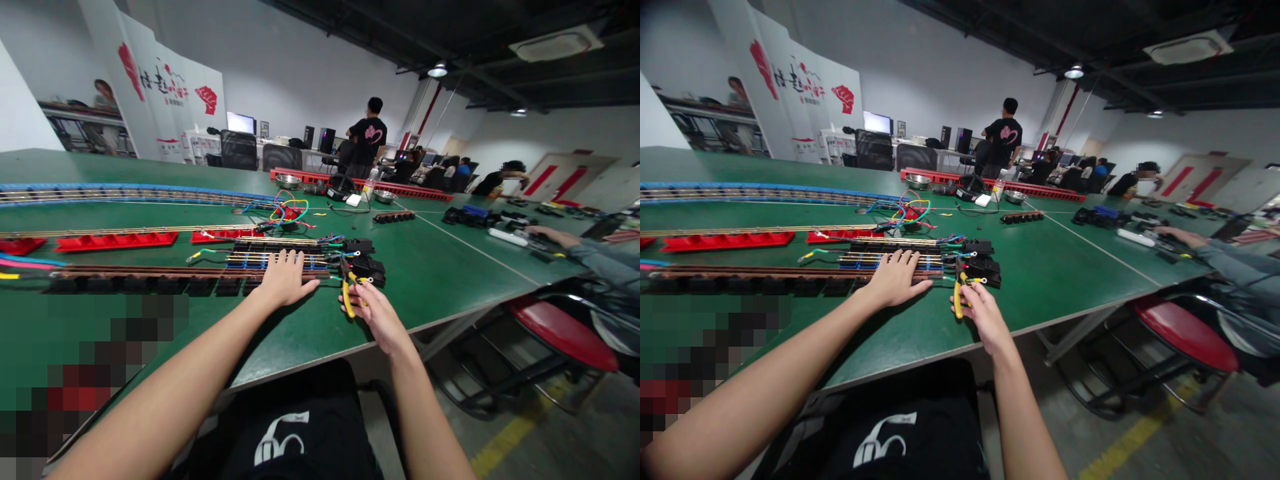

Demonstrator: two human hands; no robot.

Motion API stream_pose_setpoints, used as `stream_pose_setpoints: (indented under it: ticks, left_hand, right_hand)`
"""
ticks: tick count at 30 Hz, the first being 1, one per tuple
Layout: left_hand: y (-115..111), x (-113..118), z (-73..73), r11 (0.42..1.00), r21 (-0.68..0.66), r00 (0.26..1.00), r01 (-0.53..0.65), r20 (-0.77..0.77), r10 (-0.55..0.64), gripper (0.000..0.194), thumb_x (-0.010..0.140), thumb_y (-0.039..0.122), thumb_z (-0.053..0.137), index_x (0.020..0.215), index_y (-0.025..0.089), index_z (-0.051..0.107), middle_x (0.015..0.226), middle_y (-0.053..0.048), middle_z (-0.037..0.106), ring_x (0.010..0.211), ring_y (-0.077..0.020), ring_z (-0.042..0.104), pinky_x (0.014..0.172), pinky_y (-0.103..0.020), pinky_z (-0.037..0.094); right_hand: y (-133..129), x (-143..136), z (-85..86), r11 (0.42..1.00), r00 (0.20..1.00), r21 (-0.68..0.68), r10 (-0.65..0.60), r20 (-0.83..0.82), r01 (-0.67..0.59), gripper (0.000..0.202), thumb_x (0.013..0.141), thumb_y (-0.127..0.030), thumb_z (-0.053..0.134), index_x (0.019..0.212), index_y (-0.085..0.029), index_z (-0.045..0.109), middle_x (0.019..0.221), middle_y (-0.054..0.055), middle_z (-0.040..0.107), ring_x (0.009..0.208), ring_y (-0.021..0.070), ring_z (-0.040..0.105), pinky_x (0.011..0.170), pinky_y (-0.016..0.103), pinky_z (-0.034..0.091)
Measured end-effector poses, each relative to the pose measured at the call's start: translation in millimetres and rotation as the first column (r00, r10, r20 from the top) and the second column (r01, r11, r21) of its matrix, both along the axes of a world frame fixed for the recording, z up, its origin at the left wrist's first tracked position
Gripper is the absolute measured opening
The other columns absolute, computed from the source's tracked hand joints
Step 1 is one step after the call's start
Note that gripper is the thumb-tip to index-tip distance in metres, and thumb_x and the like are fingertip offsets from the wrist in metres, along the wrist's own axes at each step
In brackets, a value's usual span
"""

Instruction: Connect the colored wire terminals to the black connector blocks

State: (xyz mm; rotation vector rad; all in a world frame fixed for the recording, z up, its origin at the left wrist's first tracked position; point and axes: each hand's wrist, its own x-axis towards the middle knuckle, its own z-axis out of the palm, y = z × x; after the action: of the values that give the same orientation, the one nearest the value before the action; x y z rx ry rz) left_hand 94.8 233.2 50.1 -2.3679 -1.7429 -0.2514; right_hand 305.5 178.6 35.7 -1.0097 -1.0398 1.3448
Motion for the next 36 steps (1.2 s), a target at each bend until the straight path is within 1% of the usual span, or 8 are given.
stream_pose_setpoints:
  ticks: [6,9,11,16,23,26,32,36]
  left_hand:
    - [-0.2,0.2,0.3,1.0,-0.002,1.0,0.001,-0.001,-0.001,0.085,0.088,0.069,0.031,0.145,0.006,0.038,0.147,-0.023,0.042,0.135,-0.0411,0.037,0.107,-0.056,0.029]
    - [-0.4,0.5,0.3,1.0,-0.009,1.0,0.0,0.005,0.0,0.085,0.087,0.069,0.031,0.145,0.006,0.037,0.147,-0.023,0.042,0.136,-0.0414,0.036,0.108,-0.056,0.028]
    - [-0.4,0.4,0.5,1.0,-0.012,1.0,-0.001,0.004,0.001,0.085,0.088,0.068,0.031,0.145,0.006,0.037,0.148,-0.023,0.041,0.136,-0.0415,0.036,0.108,-0.056,0.028]
    - [-0.5,-0.4,1.0,1.0,-0.007,1.0,0.002,-0.004,-0.002,0.084,0.088,0.068,0.032,0.145,0.006,0.038,0.147,-0.023,0.042,0.135,-0.0414,0.037,0.108,-0.056,0.029]
    - [-0.2,0.3,0.7,1.0,0.027,1.0,0.004,0.003,-0.004,0.08,0.088,0.066,0.031,0.142,0.007,0.042,0.143,-0.022,0.047,0.13,-0.0395,0.042,0.104,-0.054,0.032]
    - [0.3,0.0,0.2,0.999,0.032,1.0,0.0,0.001,0.0,0.08,0.088,0.066,0.031,0.141,0.008,0.043,0.142,-0.021,0.048,0.129,-0.0389,0.043,0.103,-0.053,0.033]
    - [0.5,0.0,-0.2,1.0,0.026,1.0,-0.006,0.001,0.006,0.08,0.088,0.067,0.03,0.142,0.01,0.041,0.143,-0.02,0.047,0.13,-0.0384,0.041,0.104,-0.053,0.032]
    - [0.1,0.3,-0.2,0.999,0.037,1.0,-0.005,0.005,0.005,0.078,0.089,0.066,0.03,0.141,0.009,0.043,0.141,-0.02,0.049,0.129,-0.0381,0.043,0.103,-0.052,0.033]
  right_hand:
    - [-0.2,7.3,-0.8,0.995,0.976,-0.068,0.051,-0.213,-0.067,0.029,0.069,-0.04,0.08,0.084,-0.018,0.068,0.091,0.005,0.071,0.088,0.0191,0.069,0.077,0.033,0.057]
    - [2.2,12.6,-2.0,0.98,0.944,-0.128,0.107,-0.312,-0.153,0.026,0.072,-0.037,0.077,0.088,-0.018,0.069,0.098,0.007,0.072,0.084,0.0166,0.068,0.065,0.025,0.055]
    - [4.7,15.6,-2.3,0.964,0.904,-0.142,0.151,-0.401,-0.225,0.023,0.073,-0.034,0.074,0.088,-0.018,0.069,0.095,0.007,0.072,0.069,0.0113,0.063,0.05,0.018,0.049]
    - [7.4,18.3,-1.0,0.947,0.824,-0.125,0.187,-0.535,-0.296,0.022,0.073,-0.033,0.071,0.087,-0.016,0.067,0.073,0.0,0.062,0.042,0.0002,0.032,0.033,0.009,0.025]
    - [-10.3,14.4,6.6,0.962,0.893,-0.175,0.114,-0.436,-0.208,0.036,0.075,-0.051,0.068,0.085,-0.017,0.063,0.069,-0.003,0.055,0.039,-0.0017,0.021,0.032,0.01,0.015]
    - [-24.9,17.8,14.4,0.955,0.938,-0.201,0.147,-0.315,-0.217,0.043,0.073,-0.057,0.068,0.087,-0.017,0.064,0.071,-0.004,0.054,0.039,-0.0022,0.019,0.034,0.011,0.012]
    - [-48.7,34.3,30.7,0.974,0.981,-0.123,0.189,-0.036,-0.192,0.045,0.078,-0.064,0.061,0.089,-0.02,0.062,0.074,-0.004,0.052,0.041,-0.0013,0.019,0.037,0.013,0.008]
    - [-44.3,42.2,27.9,0.948,0.966,-0.186,0.254,-0.054,-0.26,0.047,0.076,-0.065,0.062,0.087,-0.019,0.063,0.072,-0.003,0.053,0.04,-0.0008,0.016,0.036,0.014,0.006]
